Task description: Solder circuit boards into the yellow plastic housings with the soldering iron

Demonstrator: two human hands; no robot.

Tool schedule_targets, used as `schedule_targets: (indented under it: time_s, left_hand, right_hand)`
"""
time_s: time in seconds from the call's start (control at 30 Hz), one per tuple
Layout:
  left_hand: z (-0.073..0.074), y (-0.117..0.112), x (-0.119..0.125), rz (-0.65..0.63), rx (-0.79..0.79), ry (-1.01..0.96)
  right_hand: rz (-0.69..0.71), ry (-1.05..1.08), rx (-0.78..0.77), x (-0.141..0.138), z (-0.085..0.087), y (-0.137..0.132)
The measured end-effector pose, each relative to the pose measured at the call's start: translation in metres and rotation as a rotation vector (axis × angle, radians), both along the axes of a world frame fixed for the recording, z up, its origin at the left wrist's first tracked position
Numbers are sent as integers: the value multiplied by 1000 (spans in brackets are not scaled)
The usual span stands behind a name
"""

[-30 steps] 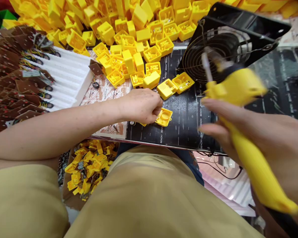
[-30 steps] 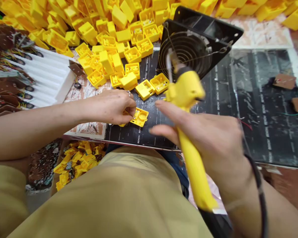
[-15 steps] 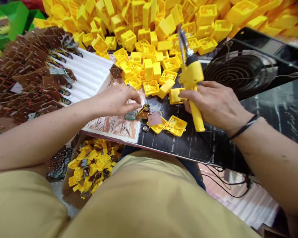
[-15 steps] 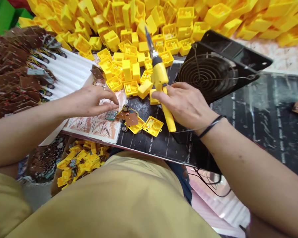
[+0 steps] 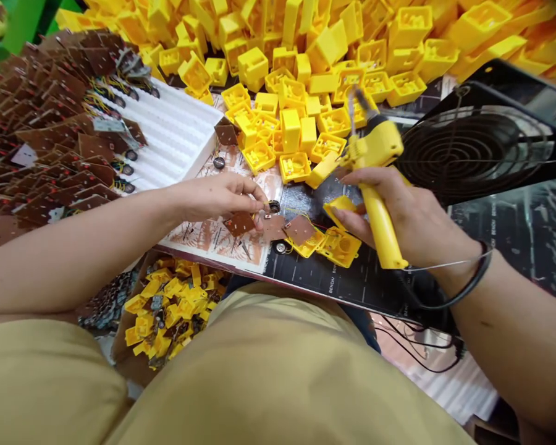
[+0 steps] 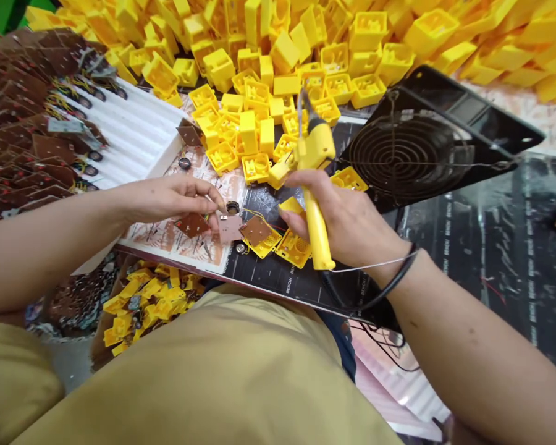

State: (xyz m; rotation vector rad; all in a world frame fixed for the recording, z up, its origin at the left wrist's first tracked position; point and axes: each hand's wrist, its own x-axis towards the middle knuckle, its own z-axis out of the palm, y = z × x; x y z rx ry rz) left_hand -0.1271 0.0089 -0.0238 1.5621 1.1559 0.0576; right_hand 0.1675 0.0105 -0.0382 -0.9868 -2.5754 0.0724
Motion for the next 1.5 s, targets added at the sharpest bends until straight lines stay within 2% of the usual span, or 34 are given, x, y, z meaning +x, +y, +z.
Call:
schedule_targets:
  time_s: [0.1,0.2,0.33,0.43,0.5,0.57,0.63,0.7,0.8,0.97,1.03,1.13,1.23,1.33,1.4,1.43,1.5]
  left_hand:
    - [-13,-1,-6,-47,9,-25]
    - [-18,2,-12,-95,73,-72]
    - [-12,5,-21,-19,-92,-189]
    - [-5,1,-28,-40,-157,-263]
    - [-2,-2,-32,-117,-78,-223]
    - [-1,-6,-32,-186,89,-111]
    - [-3,-10,-29,-213,255,23]
    - [-5,-11,-24,-240,353,135]
    - [-5,-11,-19,-258,392,209]
    - [-4,-5,-25,-223,264,38]
    - [-4,-2,-25,-211,327,38]
    - [-3,-2,-10,-182,638,129]
    - [0,-7,21,-157,904,136]
    - [1,-11,58,-275,980,166]
    - [-1,-11,77,-359,981,224]
    - [-2,-10,83,-390,970,248]
    - [-5,-8,91,-430,934,271]
  right_hand:
    - [33,-59,-29,-3,8,-3]
    - [64,-83,-17,-5,9,0]
    - [94,-58,-35,-6,1,0]
    - [3,-64,36,-3,-6,-1]
    - [-63,-32,100,0,-8,-1]
    - [-74,20,121,1,-7,-2]
    - [-61,6,105,1,-7,-4]
    - [-57,-49,58,-2,-8,-6]
    - [-78,-84,13,-5,-11,-7]
    - [-78,2,12,0,-18,-8]
    - [-92,17,-6,2,-20,-9]
    - [-100,38,8,5,-16,-15]
    - [-120,175,99,6,-2,-30]
    - [-189,297,261,13,11,-53]
    - [-243,271,336,25,14,-70]
    - [-279,232,343,33,14,-78]
    - [-336,120,264,51,12,-94]
